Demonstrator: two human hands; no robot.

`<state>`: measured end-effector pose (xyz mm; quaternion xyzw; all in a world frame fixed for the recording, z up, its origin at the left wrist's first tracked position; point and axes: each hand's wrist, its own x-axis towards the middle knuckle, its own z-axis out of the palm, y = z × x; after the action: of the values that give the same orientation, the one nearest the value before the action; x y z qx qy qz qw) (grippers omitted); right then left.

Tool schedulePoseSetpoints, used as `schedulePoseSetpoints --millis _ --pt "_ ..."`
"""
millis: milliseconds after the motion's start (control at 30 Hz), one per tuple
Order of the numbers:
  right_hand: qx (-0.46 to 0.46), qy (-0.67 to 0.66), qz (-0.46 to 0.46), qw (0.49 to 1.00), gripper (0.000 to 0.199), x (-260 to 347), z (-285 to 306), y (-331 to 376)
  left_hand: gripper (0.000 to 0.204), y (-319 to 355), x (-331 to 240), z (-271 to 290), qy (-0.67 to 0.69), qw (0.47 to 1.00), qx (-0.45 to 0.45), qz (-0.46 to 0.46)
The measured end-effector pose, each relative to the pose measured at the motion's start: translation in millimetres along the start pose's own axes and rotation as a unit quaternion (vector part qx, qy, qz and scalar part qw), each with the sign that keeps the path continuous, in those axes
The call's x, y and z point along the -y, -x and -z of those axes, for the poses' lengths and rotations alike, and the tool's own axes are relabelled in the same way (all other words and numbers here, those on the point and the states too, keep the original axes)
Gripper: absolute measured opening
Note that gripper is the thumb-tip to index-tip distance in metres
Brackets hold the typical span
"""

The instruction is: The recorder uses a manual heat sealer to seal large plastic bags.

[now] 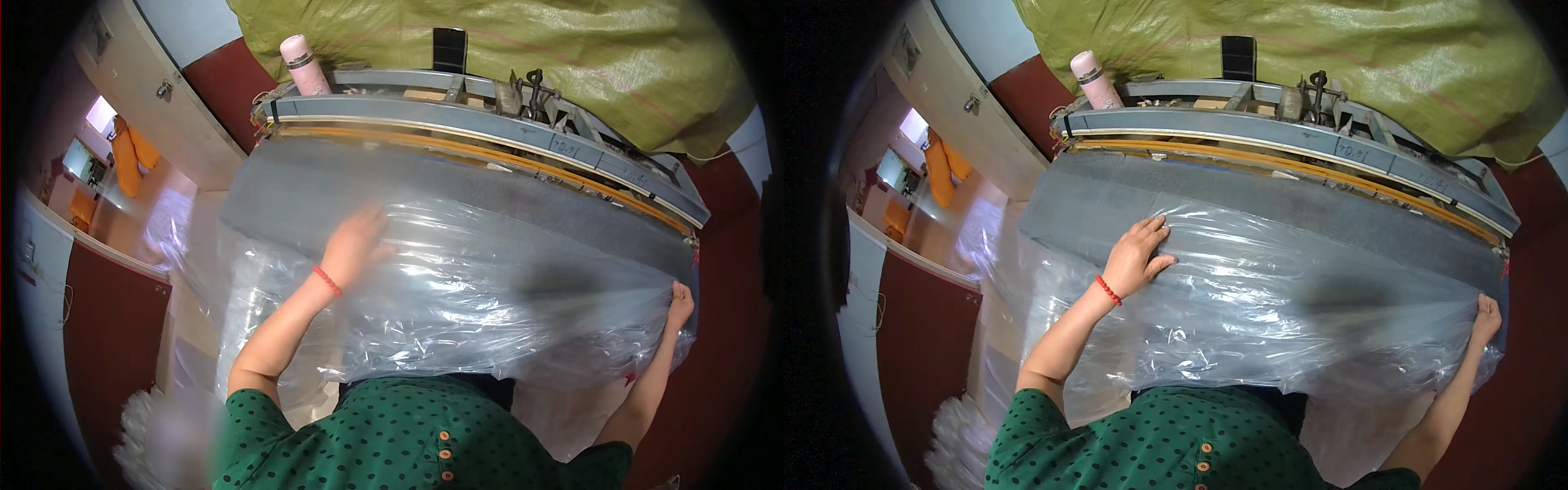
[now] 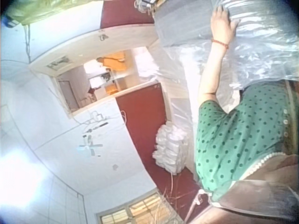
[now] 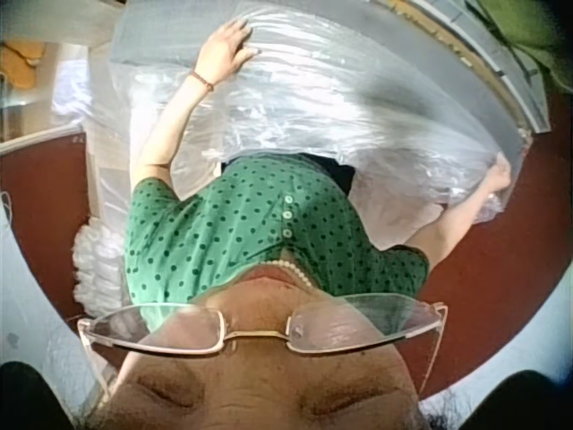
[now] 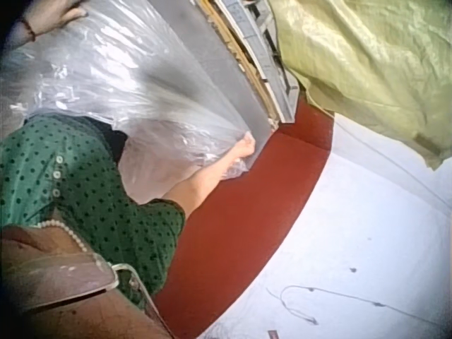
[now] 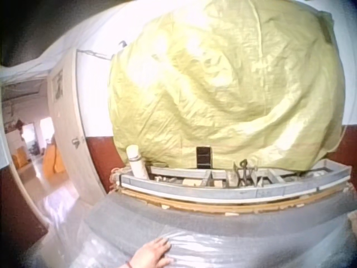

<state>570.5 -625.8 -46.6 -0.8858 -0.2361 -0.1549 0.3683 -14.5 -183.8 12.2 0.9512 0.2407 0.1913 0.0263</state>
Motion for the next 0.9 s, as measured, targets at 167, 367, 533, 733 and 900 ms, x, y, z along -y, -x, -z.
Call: schedulePoseSetpoints --millis 167,367,533,733,900 --pt "-0.06 -0.132 -0.015 0.989 0.024 5 9 3 0.029 -38 17 0 0.068 0.97 0.036 0.232" --pt "-0.093 -0.216 -0.068 0.97 0.019 36 55 15 0.04 -47 40 -19 0.041 0.967 -0.144 0.205" --pt "-0.091 -0.277 -0.12 0.949 0.018 13 59 -2 0.024 -56 50 -18 0.059 0.981 -0.021 0.186" --pt "-0.144 -0.269 -0.12 0.945 0.018 68 -24 -40 0.022 -90 95 -36 0.357 0.842 -0.278 0.293" --pt "-0.126 -0.216 -0.028 0.968 0.019 83 -124 -69 0.022 -112 174 -79 0.289 0.832 -0.337 0.334"
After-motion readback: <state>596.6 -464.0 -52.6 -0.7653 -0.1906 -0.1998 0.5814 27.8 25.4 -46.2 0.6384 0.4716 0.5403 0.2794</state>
